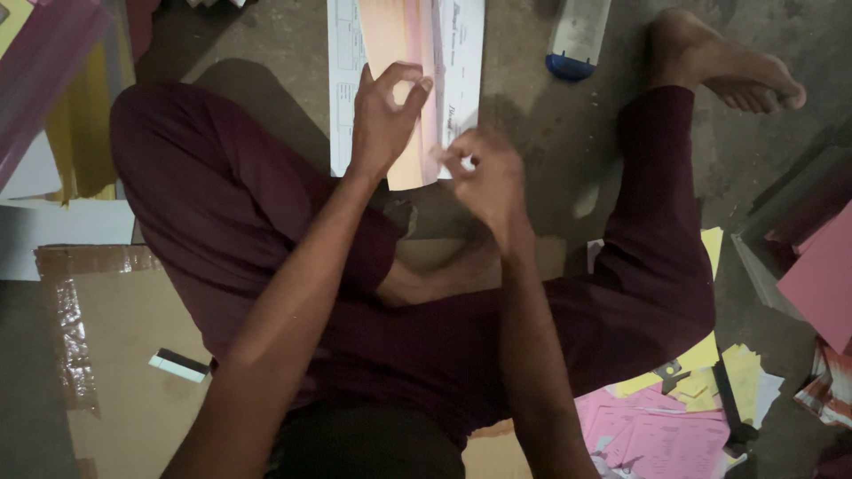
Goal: The person sits on the floor and sorts through stacks of pink and yellow papers. They pick up a stack, flip through the pages, and place them back down, repeating this process with different stacks.
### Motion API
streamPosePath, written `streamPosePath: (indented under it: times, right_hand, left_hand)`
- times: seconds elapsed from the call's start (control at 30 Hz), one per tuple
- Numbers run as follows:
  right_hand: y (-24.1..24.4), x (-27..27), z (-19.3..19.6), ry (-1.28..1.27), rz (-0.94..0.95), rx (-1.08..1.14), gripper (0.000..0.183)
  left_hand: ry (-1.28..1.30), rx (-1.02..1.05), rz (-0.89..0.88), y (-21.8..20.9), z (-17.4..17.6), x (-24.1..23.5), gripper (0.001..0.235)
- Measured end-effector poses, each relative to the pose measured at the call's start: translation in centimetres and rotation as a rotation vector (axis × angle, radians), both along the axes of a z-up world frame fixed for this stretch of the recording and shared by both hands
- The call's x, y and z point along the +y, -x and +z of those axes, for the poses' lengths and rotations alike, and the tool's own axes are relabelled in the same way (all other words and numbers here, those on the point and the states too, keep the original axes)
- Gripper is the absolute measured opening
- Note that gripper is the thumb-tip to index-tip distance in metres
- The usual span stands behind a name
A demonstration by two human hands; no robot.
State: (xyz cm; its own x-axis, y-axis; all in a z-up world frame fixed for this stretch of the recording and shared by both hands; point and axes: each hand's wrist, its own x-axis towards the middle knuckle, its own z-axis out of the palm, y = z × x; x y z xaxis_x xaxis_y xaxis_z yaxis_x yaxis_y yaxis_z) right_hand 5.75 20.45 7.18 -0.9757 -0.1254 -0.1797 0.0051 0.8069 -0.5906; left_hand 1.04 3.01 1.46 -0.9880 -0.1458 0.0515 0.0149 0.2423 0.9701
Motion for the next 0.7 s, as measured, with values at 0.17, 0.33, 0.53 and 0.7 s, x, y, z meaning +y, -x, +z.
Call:
streamPosePath:
  times: [0.17, 0.33, 0.53, 0.7]
  right_hand:
    - [0.9, 0.1, -5.0, 0.589, -0.211, -0.19, 0.064]
    - [1.4, 0.9, -9.2, 1.121, -0.443, -0.37, 0.069]
    - [2.0, 1.5, -9.3, 1.004, -0.439, -0.191, 0.055]
    - [2.0, 1.7, -6.5, 1.253, -0.465, -0.261, 0.052]
  left_hand:
    - [0.122, 0.055, -0.075, 0.1, -0.1, -0.2, 0.056]
    - [-0.191, -0.333, -0.103, -0.2, 0.6, -0.2, 0.116]
    - [0.014, -0.145, -0.154, -0.4, -1.0, -0.4, 0.088]
    - [0.462, -0.08, 0.344, -3.2, -1.5, -3.6, 0.09]
